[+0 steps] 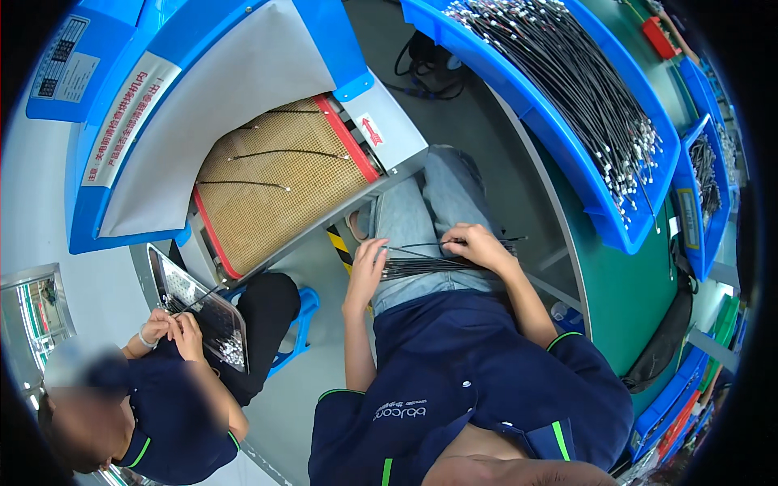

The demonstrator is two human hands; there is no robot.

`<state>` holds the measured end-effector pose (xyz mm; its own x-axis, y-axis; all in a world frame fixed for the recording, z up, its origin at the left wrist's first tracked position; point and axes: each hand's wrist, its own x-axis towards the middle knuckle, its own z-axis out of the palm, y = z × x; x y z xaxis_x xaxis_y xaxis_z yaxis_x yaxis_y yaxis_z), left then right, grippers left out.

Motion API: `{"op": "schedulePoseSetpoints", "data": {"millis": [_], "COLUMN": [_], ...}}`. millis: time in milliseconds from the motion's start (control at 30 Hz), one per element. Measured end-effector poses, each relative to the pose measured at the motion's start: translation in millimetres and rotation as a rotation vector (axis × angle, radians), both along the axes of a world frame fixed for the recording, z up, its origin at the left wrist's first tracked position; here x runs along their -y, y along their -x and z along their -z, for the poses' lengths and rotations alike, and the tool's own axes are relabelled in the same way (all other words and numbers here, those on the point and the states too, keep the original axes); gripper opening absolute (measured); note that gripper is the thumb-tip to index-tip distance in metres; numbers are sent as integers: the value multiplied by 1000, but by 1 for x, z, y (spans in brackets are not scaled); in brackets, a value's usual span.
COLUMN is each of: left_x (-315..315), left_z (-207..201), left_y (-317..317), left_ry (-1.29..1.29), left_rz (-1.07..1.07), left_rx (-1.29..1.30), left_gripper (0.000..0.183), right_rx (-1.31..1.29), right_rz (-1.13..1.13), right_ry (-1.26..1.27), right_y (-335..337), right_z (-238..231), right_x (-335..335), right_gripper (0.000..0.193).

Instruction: The person repeatedly picks up black cables from a blue bin, inserts them into a machine's conveyor belt, and then places them into a tray. This process is repeated continuously throughout the video.

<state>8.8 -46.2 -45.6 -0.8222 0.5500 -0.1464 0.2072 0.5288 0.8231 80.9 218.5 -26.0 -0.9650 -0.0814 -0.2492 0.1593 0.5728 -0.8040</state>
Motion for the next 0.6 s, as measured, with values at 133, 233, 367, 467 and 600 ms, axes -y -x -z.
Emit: {"op": "schedulePoseSetpoints", "data": {"millis": [133,233,367,467,600], "left_x": [6,1,-13,-11,8], "left_z": [-4,-6,-13,-18,-21], "left_y": [5,3,-1,2,10], "left_ry": [116,67,-28,-15,30], "left_rz": [12,-78,-52,-13,-31], "left_rx": [180,92,-217,-178,-142], "left_gripper": [26,28,28,21,14], "right_rx": [-63,-83,-64,-54,-48], "right_rz": [43,36,-12,-60,-37], "right_ry": [-66,-47,9,77,-46], "right_y": [0,1,5,8,5], "right_z": [-7,-8,-16,-28,-38], "right_x": [0,-2,-3,-5,-30], "right_gripper": [15,16,16,18,24]}}
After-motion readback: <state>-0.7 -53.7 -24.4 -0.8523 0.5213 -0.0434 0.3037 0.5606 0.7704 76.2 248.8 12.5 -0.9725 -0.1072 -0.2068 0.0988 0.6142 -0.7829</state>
